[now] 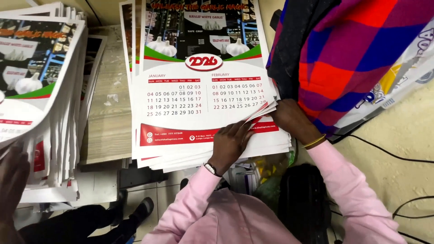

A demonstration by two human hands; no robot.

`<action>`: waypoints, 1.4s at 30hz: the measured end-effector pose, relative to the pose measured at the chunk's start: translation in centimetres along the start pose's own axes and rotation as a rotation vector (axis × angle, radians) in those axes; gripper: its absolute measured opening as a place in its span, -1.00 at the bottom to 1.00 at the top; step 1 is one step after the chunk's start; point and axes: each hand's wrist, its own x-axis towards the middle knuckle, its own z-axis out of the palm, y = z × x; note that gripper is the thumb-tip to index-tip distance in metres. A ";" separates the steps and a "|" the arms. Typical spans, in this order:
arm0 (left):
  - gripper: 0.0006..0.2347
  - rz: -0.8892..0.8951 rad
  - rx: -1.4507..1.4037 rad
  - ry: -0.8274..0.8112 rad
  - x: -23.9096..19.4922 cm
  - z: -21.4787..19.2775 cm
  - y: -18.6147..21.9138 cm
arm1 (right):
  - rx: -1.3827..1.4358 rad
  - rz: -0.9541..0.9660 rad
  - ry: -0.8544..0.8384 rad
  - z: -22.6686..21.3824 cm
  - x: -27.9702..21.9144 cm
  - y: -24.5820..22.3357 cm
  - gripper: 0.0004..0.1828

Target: Manually picking up, aligning, and stacking printed calendar sheets in a print shop.

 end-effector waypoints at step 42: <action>-0.44 -0.732 -0.758 -0.072 11.6 -8.9 -33.6 | 2.178 0.918 1.078 0.5 2.4 -24.6 -0.50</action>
